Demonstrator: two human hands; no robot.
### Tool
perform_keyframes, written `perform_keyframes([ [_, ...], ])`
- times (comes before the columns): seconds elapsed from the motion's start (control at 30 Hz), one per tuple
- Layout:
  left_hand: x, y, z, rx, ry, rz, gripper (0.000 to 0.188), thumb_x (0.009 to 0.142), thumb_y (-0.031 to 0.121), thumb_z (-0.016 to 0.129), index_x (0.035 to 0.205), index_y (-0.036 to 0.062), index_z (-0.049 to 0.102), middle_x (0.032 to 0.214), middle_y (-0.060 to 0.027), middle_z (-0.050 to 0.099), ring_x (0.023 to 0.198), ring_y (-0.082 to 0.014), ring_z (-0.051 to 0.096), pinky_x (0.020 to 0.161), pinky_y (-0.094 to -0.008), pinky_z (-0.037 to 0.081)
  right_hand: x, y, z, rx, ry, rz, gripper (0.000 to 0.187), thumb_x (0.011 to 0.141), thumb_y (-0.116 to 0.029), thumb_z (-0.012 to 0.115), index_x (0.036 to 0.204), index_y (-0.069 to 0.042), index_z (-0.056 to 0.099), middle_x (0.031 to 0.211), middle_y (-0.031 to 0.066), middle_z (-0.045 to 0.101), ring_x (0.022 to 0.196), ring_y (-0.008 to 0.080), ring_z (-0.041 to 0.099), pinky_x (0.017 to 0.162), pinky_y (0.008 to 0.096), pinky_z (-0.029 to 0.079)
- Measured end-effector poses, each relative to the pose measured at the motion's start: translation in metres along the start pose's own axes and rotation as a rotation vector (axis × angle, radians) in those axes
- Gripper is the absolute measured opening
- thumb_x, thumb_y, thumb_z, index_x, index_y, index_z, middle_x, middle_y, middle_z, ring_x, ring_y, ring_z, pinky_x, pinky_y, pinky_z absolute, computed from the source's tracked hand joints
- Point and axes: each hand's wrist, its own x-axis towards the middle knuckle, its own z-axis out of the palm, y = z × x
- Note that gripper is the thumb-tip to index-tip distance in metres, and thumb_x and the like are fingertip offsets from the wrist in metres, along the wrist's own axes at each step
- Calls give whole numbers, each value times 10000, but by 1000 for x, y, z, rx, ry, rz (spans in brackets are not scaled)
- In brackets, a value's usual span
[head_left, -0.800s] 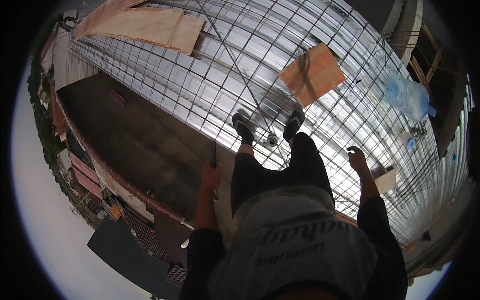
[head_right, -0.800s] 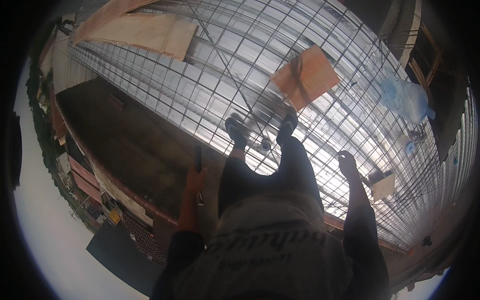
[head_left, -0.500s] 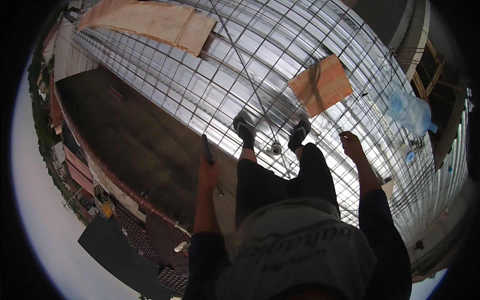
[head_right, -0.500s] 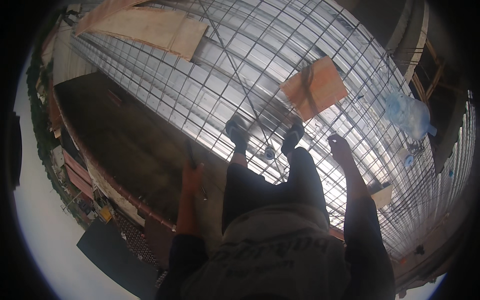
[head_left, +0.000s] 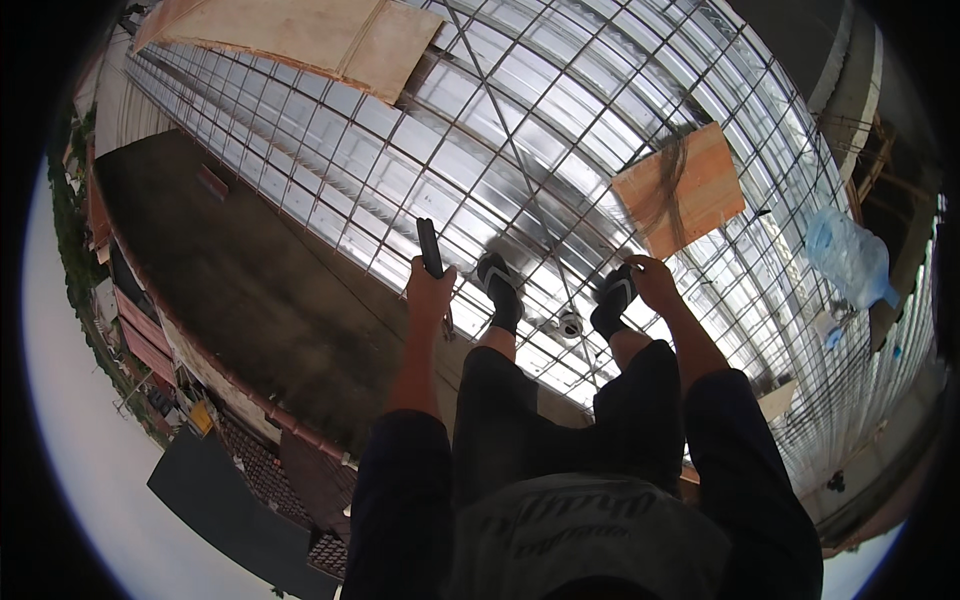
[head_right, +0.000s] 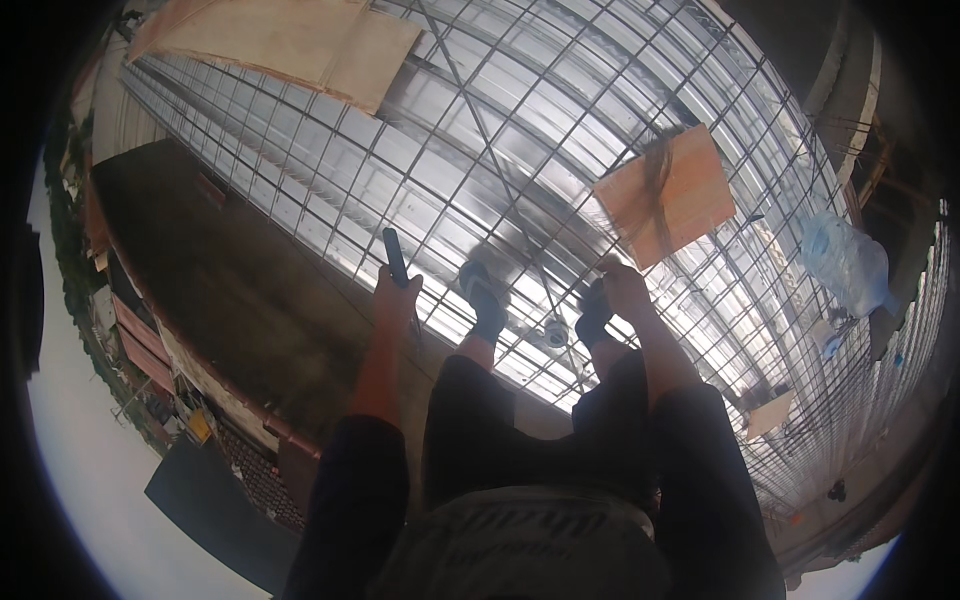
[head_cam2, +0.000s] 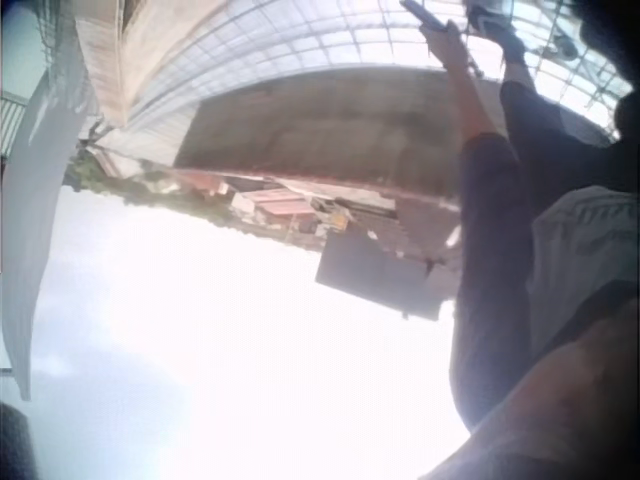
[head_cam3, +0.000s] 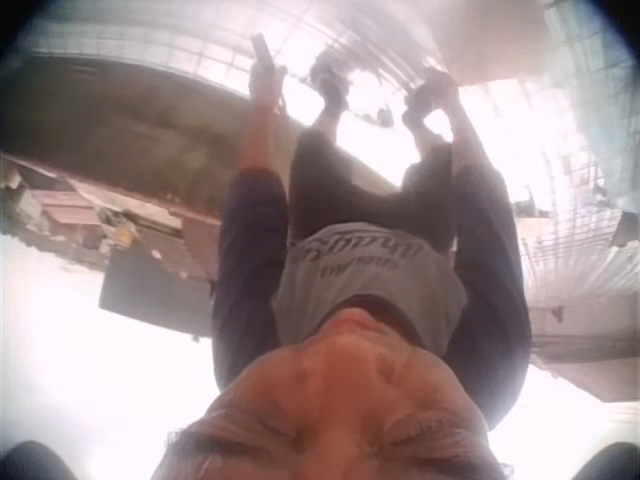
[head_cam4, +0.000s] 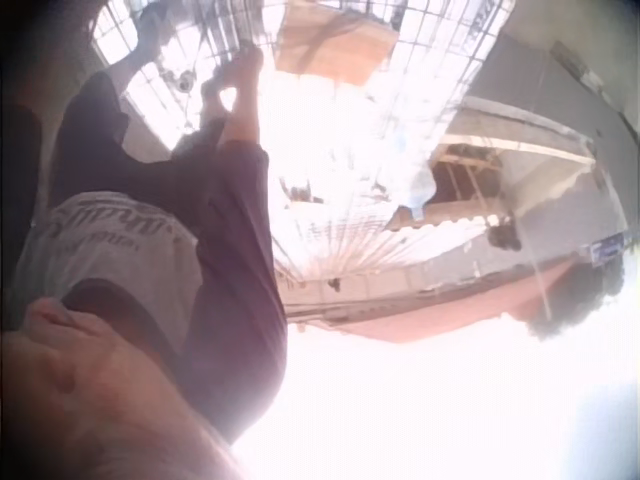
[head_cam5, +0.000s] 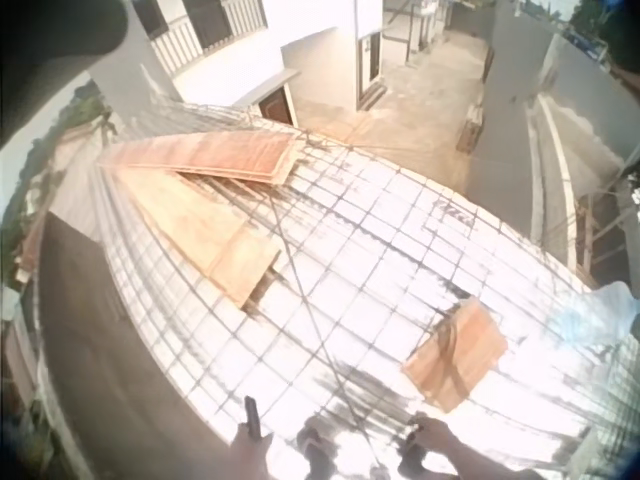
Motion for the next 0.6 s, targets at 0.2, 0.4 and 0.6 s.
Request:
perform_keyframes([
  [0.2,136,-70,125,55,2,-15,493,701,299,754,989,-31,528,827,-182,625,756,-317,634,698,-422,501,133,40,129,-41,8,89,347,809,-121,489,1113,-86,655,1090,209,639,1059,356,593,947,398,453],
  [0.4,191,-84,228,182,33,6,554,681,425,764,967,9,537,873,-187,627,848,-357,632,759,-452,494,202,92,208,9,138,70,307,781,-145,539,1048,-90,681,1051,182,653,1012,338,609,910,414,466],
  [0.6,208,-94,284,150,186,32,625,719,369,765,1137,8,473,1022,-205,573,935,-373,604,798,-455,494,241,99,260,215,122,49,308,804,-122,507,1042,-86,698,923,204,677,880,323,658,800,380,500],
])
